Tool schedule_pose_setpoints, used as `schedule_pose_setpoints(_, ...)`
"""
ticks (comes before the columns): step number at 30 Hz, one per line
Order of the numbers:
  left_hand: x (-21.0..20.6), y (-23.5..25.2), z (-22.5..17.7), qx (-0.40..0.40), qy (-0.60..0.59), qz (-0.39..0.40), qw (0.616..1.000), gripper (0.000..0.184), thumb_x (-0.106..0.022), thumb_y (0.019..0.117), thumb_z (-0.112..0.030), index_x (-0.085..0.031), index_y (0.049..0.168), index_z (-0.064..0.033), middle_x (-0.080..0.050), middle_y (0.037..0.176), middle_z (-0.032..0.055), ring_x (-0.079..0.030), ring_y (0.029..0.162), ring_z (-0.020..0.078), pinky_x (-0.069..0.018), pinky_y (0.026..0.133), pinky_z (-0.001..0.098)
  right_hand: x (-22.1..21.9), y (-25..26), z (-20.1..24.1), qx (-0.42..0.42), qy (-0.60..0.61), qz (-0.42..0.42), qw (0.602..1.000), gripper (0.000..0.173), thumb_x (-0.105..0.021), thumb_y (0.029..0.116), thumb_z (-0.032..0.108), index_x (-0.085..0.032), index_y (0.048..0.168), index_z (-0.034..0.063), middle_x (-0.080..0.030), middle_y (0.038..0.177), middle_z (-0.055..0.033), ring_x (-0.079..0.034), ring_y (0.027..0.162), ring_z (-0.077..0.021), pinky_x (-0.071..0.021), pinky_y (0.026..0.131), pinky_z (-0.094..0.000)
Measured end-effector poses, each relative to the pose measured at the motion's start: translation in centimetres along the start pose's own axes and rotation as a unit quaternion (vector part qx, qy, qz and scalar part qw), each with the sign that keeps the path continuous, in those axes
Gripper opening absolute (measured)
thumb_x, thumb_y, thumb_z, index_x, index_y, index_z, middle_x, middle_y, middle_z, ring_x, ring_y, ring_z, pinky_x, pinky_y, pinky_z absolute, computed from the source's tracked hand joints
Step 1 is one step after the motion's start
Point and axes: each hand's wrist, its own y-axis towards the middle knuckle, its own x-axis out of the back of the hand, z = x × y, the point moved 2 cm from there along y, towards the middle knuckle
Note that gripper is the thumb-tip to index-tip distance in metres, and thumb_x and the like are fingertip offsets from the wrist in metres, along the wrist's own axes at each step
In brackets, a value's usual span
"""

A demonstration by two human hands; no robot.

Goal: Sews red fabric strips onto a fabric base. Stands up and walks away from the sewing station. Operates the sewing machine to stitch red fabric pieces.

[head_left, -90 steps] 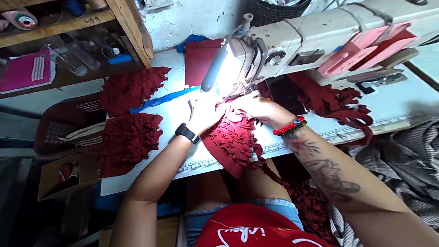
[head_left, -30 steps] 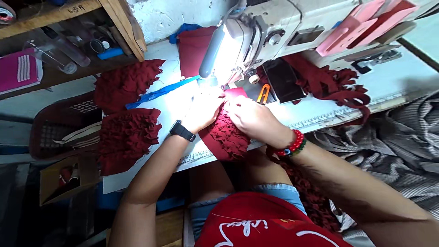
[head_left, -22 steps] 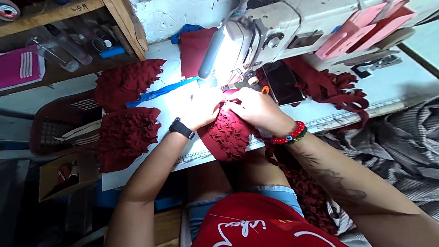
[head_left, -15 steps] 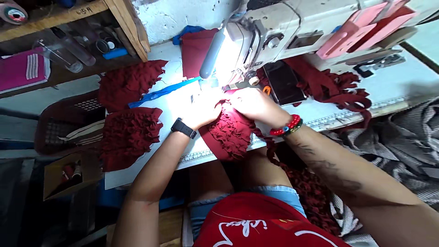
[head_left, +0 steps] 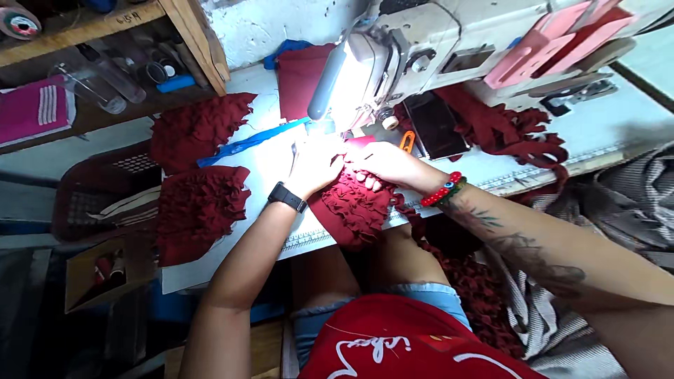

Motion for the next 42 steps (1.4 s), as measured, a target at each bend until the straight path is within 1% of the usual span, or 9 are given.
schedule_pose_setpoints(6, -0.2, 0.6, -0.1, 0.080, -0.003, 0.023, 0.997, 0.029, -0.054, 0.1023, -0.034, -0.076, 0.107, -0.0153, -0.072, 0.118, 0.0052, -0.061, 0.122, 0.0264, -0.0394, 0.109, 0.0572, -0.4, -3.1, 0.2, 0.128, -0.058, -0.061, 0.988, 0.013, -0.063, 0.1027, 0.017, -0.062, 0.104, 0.0041, -0.062, 0.065, -0.0045, -0.057, 0.046, -0.0106, -0.0501, 0.044, -0.0261)
schedule_pose_setpoints(11, -0.3, 0.2, -0.4, -0.041, 0.029, 0.016, 0.999, 0.024, -0.054, 0.1014, -0.017, -0.077, 0.107, -0.0139, -0.072, 0.113, 0.0078, -0.064, 0.116, 0.0258, -0.0477, 0.104, 0.0483, -0.6, -5.1, 1.1, 0.182, -0.193, -0.109, 0.958, 0.016, -0.063, 0.1022, 0.018, -0.065, 0.096, 0.0031, -0.062, 0.071, -0.0128, -0.062, 0.058, -0.0258, -0.0520, 0.054, -0.0455)
schedule_pose_setpoints(15, 0.5, 0.2, -0.8, -0.021, -0.015, 0.058, 0.998, 0.029, -0.053, 0.0993, -0.020, -0.076, 0.115, -0.0147, -0.071, 0.124, 0.0083, -0.062, 0.125, 0.0266, -0.0424, 0.109, 0.0523, 0.5, -2.2, 1.0, 0.111, -0.116, -0.047, 0.986, 0.021, -0.068, 0.1003, 0.027, -0.070, 0.102, 0.0061, -0.064, 0.066, -0.0039, -0.059, 0.048, -0.0109, -0.0533, 0.048, -0.0288)
schedule_pose_setpoints(20, 0.7, 0.5, -1.0, 0.008, -0.011, 0.061, 0.998, 0.029, -0.056, 0.1013, -0.035, -0.078, 0.109, -0.0175, -0.072, 0.121, 0.0043, -0.062, 0.124, 0.0246, -0.0426, 0.109, 0.0540, 2.3, -0.5, 1.3, 0.056, -0.052, 0.047, 0.996, 0.023, -0.062, 0.1034, 0.020, -0.072, 0.091, 0.0041, -0.061, 0.062, -0.0007, -0.054, 0.047, -0.0064, -0.0470, 0.046, -0.0228)
schedule_pose_setpoints(27, 0.8, 0.4, -0.7, 0.000, -0.047, 0.036, 0.998, 0.026, -0.056, 0.1022, -0.029, -0.078, 0.105, -0.0145, -0.072, 0.120, 0.0048, -0.061, 0.124, 0.0234, -0.0418, 0.111, 0.0505, 1.9, -0.2, 0.8, 0.041, -0.073, -0.037, 0.996, 0.040, -0.056, 0.1062, 0.040, -0.072, 0.090, 0.0069, -0.059, 0.066, -0.0016, -0.051, 0.051, -0.0079, -0.0455, 0.050, -0.0269)
schedule_pose_setpoints(31, 0.7, 0.1, -0.7, 0.022, -0.045, 0.029, 0.998, 0.027, -0.057, 0.1021, -0.031, -0.078, 0.105, -0.0138, -0.072, 0.121, 0.0062, -0.061, 0.124, 0.0247, -0.0402, 0.111, 0.0546, 1.0, -1.0, 0.2, 0.146, -0.105, -0.093, 0.979, 0.023, -0.072, 0.0967, 0.026, -0.076, 0.095, 0.0032, -0.072, 0.093, -0.0127, -0.067, 0.088, -0.0253, -0.0528, 0.082, -0.0512)
schedule_pose_setpoints(36, 0.8, -0.1, -0.9, 0.030, -0.047, 0.030, 0.998, 0.025, -0.058, 0.1006, -0.030, -0.077, 0.105, -0.0146, -0.071, 0.126, 0.0046, -0.058, 0.130, 0.0250, -0.0338, 0.113, 0.0599, -1.2, -2.6, -0.4, 0.233, -0.210, -0.195, 0.929, 0.018, -0.069, 0.0965, 0.020, -0.066, 0.104, 0.0040, -0.068, 0.085, -0.0153, -0.068, 0.078, -0.0322, -0.0544, 0.067, -0.0552)
schedule_pose_setpoints(40, 0.6, -0.6, -0.6, 0.001, -0.010, 0.056, 0.998, 0.030, -0.054, 0.1035, -0.030, -0.076, 0.118, -0.0158, -0.068, 0.134, 0.0062, -0.054, 0.135, 0.0275, -0.0332, 0.117, 0.0560, -3.0, -4.3, 0.0, 0.286, -0.360, -0.189, 0.868, 0.019, -0.059, 0.1000, 0.011, -0.069, 0.110, -0.0018, -0.068, 0.107, -0.0209, -0.070, 0.095, -0.0379, -0.0575, 0.076, -0.0560)
schedule_pose_setpoints(42, 0.7, -0.8, -0.7, -0.043, 0.012, 0.037, 0.998, 0.027, -0.057, 0.1006, -0.024, -0.077, 0.112, -0.0113, -0.070, 0.128, 0.0096, -0.059, 0.128, 0.0300, -0.0386, 0.112, 0.0553, -3.6, -4.5, -0.7, 0.296, -0.383, -0.169, 0.859, 0.021, -0.055, 0.1021, 0.012, -0.071, 0.107, -0.0020, -0.067, 0.110, -0.0208, -0.070, 0.097, -0.0364, -0.0583, 0.077, -0.0534)
